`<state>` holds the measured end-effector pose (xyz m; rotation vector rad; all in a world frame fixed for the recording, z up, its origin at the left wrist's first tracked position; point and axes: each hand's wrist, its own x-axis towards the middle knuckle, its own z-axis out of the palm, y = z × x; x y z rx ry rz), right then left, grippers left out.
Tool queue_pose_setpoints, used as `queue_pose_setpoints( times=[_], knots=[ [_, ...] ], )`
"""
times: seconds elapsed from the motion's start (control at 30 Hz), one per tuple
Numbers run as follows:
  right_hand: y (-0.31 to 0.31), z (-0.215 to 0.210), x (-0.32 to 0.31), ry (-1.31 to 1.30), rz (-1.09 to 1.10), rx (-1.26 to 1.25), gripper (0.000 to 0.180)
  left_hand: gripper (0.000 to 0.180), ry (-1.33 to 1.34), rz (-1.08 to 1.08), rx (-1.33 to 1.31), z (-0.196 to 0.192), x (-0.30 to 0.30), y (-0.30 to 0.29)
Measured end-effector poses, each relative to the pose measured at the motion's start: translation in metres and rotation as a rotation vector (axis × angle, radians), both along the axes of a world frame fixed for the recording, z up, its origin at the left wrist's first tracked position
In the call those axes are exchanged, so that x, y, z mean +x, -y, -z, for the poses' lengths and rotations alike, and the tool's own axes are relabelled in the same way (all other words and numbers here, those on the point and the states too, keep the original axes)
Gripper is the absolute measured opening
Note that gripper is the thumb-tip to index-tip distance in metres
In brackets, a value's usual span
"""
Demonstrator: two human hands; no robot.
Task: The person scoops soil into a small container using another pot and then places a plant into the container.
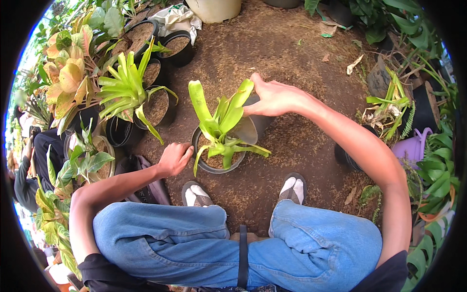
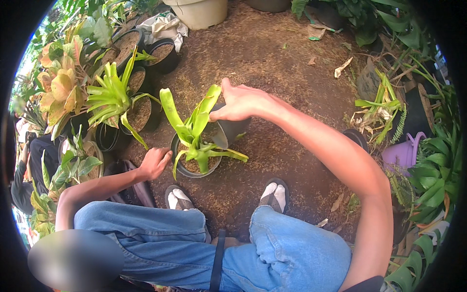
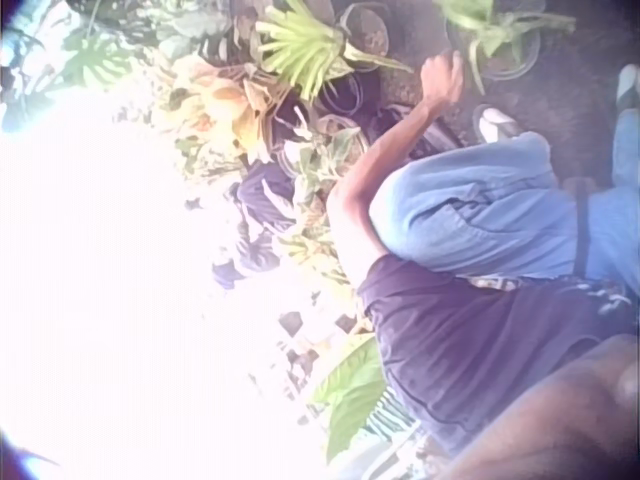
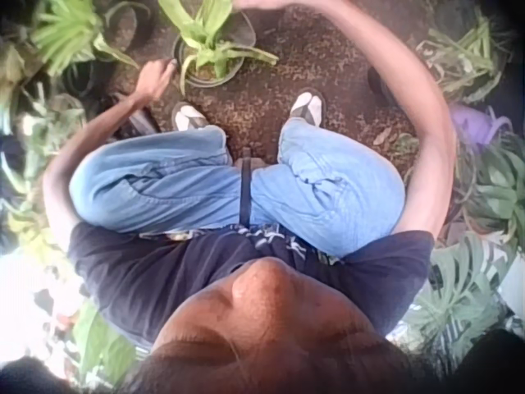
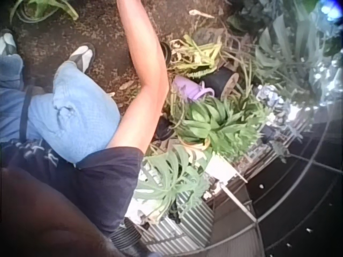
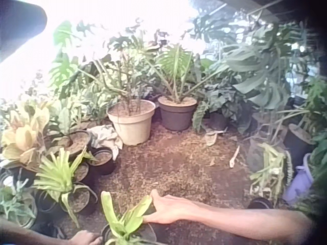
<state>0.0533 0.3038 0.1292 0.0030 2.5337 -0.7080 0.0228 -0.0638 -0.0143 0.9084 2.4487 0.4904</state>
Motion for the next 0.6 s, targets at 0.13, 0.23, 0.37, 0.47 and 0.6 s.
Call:
queue_pose_setpoints(
  times=[0.13,0.23,0.37,0.47,0.6],
  knots=[
    [0.009,-0.004,0.0,-0.11,-0.03,0.045,0.085,0.037,-0.027,0.083,-0.025,-0.001,-0.01,0.0],
    [0.012,-0.006,0.001,-0.113,-0.024,0.076,0.085,0.031,-0.074,0.141,0.022,0.003,-0.017,0.0],
    [0.026,-0.007,-0.002,-0.074,-0.059,0.063,0.105,0.03,-0.076,0.142,0.016,0.005,-0.014,0.005],
    [0.026,0.012,0.0,-0.186,-0.093,0.138,0.116,0.033,-0.034,0.106,0.018,0.001,-0.013,-0.003],
    [0.021,0.006,-0.001,-0.17,-0.09,0.167,0.114,0.032,-0.03,0.103,0.011,-0.001,-0.013,-0.002]
  ],
)
